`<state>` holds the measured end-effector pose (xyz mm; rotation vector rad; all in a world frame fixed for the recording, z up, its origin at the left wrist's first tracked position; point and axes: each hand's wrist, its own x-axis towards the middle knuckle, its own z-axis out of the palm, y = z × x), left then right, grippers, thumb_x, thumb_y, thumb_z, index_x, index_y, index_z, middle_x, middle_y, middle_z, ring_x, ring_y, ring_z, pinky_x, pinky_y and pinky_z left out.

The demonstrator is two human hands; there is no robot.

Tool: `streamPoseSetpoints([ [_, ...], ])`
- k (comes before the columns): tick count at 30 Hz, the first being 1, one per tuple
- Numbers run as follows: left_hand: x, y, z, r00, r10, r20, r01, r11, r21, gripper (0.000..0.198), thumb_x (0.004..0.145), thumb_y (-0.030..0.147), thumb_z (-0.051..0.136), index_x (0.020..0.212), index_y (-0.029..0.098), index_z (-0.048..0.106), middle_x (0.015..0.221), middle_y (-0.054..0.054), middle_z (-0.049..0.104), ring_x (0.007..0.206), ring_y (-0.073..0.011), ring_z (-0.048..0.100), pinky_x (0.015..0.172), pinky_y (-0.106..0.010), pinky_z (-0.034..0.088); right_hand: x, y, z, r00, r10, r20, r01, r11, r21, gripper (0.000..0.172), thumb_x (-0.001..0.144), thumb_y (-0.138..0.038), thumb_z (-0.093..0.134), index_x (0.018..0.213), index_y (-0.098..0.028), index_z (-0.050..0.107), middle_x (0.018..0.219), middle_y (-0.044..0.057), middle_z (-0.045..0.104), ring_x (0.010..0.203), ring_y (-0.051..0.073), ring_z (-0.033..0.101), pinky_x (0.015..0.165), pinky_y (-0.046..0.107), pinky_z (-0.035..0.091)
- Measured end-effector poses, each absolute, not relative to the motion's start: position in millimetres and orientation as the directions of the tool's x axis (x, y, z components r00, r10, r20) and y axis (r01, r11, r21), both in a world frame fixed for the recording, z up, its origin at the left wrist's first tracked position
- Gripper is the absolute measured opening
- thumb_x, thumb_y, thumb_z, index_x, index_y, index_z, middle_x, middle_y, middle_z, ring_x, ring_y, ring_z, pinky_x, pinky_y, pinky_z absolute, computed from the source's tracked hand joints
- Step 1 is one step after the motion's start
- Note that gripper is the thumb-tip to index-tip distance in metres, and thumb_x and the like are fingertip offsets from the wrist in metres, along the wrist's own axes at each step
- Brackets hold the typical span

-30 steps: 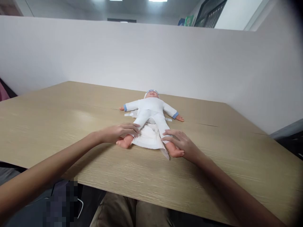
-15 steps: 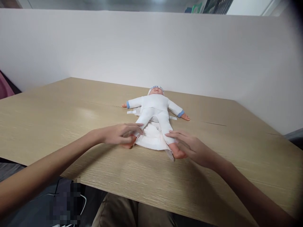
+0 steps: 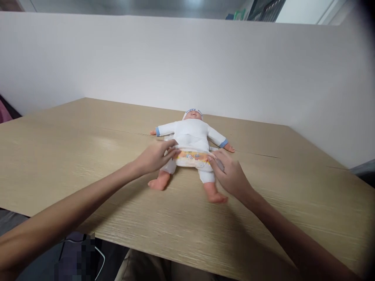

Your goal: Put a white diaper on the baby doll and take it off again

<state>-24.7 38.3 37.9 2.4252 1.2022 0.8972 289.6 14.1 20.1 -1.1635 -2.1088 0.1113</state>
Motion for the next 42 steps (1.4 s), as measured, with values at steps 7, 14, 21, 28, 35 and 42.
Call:
streamPoseSetpoints([
  [7,0.0,136.8,61.3,0.330,0.884,0.331,0.526,-0.464,0.713,0.035,0.108,0.052,0.056,0.090,0.022,0.058,0.098,-0.004,0.064,0.093,-0.0220,0.058,0.089,-0.033,0.043,283.9,106.5,39.6,-0.068,0.918,0.390,0.649,0.338,-0.681,0.033,0.109,-0.050,0.057,0.109,-0.023,0.076,0.121,0.013,0.080,0.121,0.035,0.070,0.115,0.049,0.051],
  [14,16.5,202.5,23.0,0.266,0.941,0.209,0.343,-0.295,0.892,0.039,0.108,0.053,0.060,0.084,0.022,0.055,0.086,-0.002,0.063,0.086,-0.0210,0.055,0.085,-0.034,0.045,291.8,179.4,25.8,-0.048,0.982,0.182,0.481,0.183,-0.857,0.037,0.099,-0.056,0.075,0.103,-0.020,0.080,0.109,0.012,0.086,0.106,0.032,0.076,0.101,0.044,0.061],
  [21,15.4,214.9,3.2,0.249,0.959,0.137,0.251,-0.200,0.947,0.052,0.099,0.072,0.069,0.091,0.021,0.063,0.092,-0.007,0.071,0.093,-0.0254,0.062,0.089,-0.037,0.049,293.0,202.9,-1.4,-0.154,0.987,0.044,0.212,0.076,-0.974,0.033,0.099,-0.043,0.069,0.116,-0.018,0.083,0.132,0.013,0.086,0.123,0.030,0.080,0.111,0.045,0.064],
  [28,8.1,180.0,11.8,0.314,0.942,0.121,0.207,-0.192,0.959,0.070,0.091,0.090,0.066,0.078,0.022,0.052,0.075,0.000,0.056,0.074,-0.0183,0.048,0.072,-0.032,0.039,297.1,163.3,4.2,-0.247,0.965,-0.087,0.087,-0.067,-0.994,0.035,0.104,-0.053,0.076,0.118,-0.022,0.085,0.132,0.011,0.086,0.126,0.031,0.080,0.111,0.041,0.066],
  [35,-6.2,121.8,24.8,0.326,0.945,0.018,0.340,-0.136,0.930,0.070,0.096,0.086,0.062,0.072,0.024,0.041,0.070,0.003,0.040,0.061,-0.0136,0.031,0.063,-0.031,0.026,308.2,98.9,12.9,-0.257,0.966,-0.012,0.381,0.090,-0.920,0.053,0.100,-0.077,0.073,0.106,-0.024,0.077,0.101,0.007,0.085,0.096,0.031,0.081,0.087,0.040,0.067],
  [42,-5.5,122.5,39.5,0.217,0.901,0.375,0.711,-0.409,0.572,0.027,0.111,0.045,0.055,0.104,0.023,0.069,0.107,-0.006,0.078,0.095,-0.0256,0.066,0.084,-0.037,0.045,338.1,53.3,-1.7,-0.135,0.941,0.312,0.802,0.289,-0.523,0.029,0.103,-0.052,0.064,0.108,-0.025,0.072,0.097,0.007,0.082,0.086,0.029,0.076,0.080,0.041,0.054],
])
